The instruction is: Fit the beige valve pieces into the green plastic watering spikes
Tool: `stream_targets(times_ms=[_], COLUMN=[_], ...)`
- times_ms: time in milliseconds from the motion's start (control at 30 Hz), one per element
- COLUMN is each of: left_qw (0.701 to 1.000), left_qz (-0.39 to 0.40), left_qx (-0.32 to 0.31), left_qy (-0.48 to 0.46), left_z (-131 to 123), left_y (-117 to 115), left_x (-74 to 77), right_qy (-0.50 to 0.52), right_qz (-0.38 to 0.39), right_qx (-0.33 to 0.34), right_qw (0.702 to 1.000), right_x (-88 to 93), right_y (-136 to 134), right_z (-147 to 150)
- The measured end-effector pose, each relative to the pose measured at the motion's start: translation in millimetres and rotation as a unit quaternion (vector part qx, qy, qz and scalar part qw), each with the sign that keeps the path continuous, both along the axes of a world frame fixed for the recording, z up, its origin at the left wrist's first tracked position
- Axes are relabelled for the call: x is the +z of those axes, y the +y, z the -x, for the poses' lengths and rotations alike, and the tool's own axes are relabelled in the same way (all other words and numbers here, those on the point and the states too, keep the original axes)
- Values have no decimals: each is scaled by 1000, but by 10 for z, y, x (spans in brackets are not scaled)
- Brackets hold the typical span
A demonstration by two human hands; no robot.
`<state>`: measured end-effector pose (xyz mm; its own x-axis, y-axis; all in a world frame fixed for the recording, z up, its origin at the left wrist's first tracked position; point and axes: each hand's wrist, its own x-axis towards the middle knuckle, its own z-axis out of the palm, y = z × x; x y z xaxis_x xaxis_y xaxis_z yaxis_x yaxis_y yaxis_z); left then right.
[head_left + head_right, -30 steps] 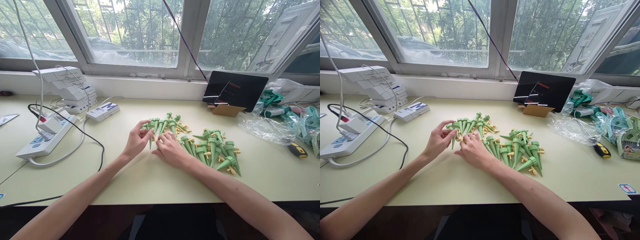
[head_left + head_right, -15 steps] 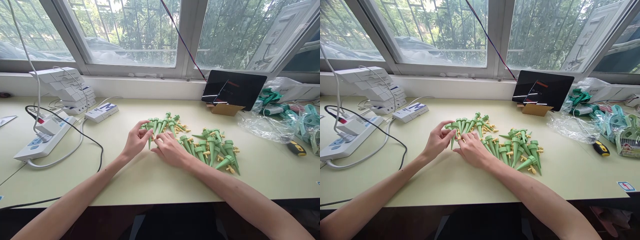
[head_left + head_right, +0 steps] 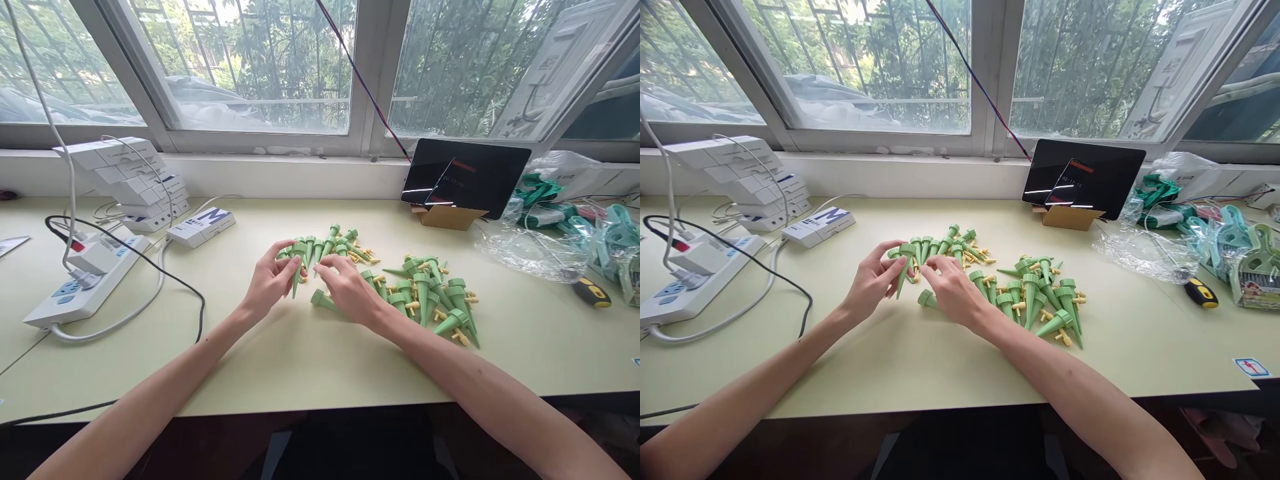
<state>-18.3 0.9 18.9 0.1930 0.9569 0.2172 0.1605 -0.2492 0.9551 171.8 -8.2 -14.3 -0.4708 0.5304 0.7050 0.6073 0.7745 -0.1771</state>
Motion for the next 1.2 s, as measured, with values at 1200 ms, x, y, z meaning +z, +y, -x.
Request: stream_targets(times_ms=[1200], left_qw=[996], left_qz=[31], left_qx=[-84], left_qy=[19], left_z=[-13], left_y=[-41], left_x=[7], right_qy=[64], right_qz=[17], right_qx=[-22], right_qw=[998], right_x=[66], right_y=[-36], right_z=[-20])
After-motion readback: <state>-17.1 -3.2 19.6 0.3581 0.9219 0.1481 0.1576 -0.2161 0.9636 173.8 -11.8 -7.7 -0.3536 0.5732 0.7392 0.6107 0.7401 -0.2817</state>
